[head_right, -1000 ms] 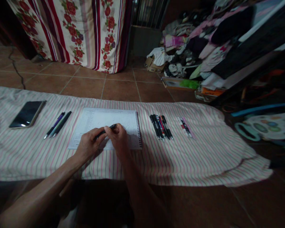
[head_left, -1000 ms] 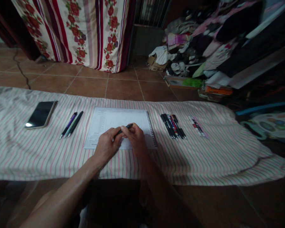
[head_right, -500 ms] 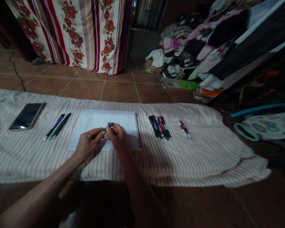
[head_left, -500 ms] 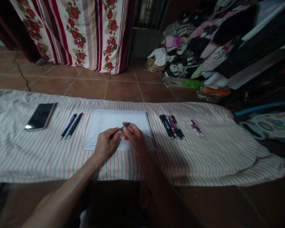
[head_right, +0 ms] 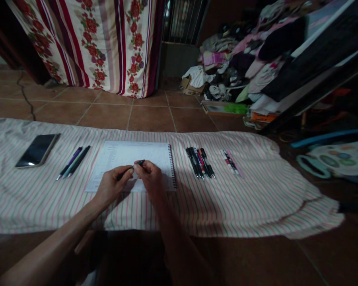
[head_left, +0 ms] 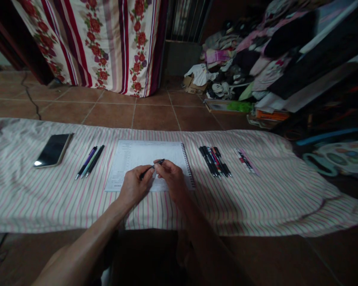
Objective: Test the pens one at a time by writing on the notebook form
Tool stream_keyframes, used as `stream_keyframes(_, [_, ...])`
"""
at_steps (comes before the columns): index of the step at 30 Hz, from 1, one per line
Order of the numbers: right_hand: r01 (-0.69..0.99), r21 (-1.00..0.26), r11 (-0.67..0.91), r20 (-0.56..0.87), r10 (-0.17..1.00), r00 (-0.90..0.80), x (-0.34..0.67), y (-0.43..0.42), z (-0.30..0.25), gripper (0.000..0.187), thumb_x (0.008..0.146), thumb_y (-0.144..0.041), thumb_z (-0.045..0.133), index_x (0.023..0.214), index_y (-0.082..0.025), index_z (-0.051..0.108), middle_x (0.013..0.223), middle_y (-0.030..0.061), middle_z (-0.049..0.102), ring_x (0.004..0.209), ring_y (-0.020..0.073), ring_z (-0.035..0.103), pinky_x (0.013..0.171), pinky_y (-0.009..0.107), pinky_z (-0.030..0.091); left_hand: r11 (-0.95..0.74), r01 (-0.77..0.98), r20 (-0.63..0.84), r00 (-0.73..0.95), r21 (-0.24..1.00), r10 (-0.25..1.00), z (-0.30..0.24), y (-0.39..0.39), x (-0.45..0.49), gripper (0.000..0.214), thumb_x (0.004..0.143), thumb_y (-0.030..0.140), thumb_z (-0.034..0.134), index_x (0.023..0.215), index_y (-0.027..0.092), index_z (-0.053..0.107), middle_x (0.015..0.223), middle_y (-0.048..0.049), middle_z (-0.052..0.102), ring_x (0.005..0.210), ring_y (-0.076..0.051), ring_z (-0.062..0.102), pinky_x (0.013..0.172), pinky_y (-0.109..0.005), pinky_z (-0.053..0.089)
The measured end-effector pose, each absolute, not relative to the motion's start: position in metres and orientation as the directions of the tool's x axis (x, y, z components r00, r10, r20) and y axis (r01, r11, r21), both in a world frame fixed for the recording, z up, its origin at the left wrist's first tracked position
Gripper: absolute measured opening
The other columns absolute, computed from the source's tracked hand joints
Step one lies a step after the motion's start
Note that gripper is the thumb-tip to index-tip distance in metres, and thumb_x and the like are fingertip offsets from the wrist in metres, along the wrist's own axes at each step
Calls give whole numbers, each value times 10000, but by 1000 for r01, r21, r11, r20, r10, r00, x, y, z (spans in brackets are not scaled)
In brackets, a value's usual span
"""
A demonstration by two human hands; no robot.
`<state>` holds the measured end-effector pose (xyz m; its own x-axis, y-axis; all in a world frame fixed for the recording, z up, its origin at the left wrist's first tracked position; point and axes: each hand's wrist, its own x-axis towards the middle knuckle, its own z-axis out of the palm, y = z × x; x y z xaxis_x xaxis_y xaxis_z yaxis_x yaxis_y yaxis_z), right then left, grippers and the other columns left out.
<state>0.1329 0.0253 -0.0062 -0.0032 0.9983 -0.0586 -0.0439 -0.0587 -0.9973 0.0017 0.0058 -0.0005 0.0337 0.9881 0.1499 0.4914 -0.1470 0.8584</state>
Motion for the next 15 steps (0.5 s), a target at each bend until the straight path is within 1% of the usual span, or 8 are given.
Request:
stream_keyframes(4, [-59, -996, -73, -73, 997, 3, 134, 25, -5, 285, 664, -436, 642, 784, -178, 649, 644, -11, 615, 602, 119, 547, 545, 227, 427, -160, 492, 158, 46, 856, 986, 2, 5, 4, 305, 859, 345, 495, 1038, 177, 674, 904, -62, 721, 811, -183, 655, 737, -287, 498])
stream_keyframes(9, [-19, -997, -71, -71, 997, 9, 139, 20, 5, 254, 692, -426, 621, 679, -175, 581, 584, -34, 556, 550, 97, 503, 529, 216, 414, -198, 519, 196, 60, 831, 979, 5, 3, 10, 265, 852, 326, 527, 1033, 197, 672, 983, -57, 713, 891, -193, 648, 795, -303, 483])
stream_keyframes(12, [4, -997, -72, -72, 997, 14, 143, 18, 9, 256, 698, -425, 618, 672, -174, 575, 575, -38, 542, 542, 94, 498, 518, 214, 414, -223, 556, 224, 67, 801, 972, 6, 3, 14, 261, 858, 318, 520, 1029, 197, 675, 964, -63, 715, 876, -200, 651, 784, -313, 482])
stream_keyframes(15, [-7, -997, -70, -71, 997, 12, 146, 19, 8, 265, 688, -436, 624, 697, -175, 580, 587, -33, 558, 549, 102, 524, 511, 216, 431, -226, 577, 231, 67, 785, 971, 6, 4, 16, 263, 857, 323, 517, 1012, 191, 683, 929, -65, 718, 841, -200, 654, 754, -306, 486])
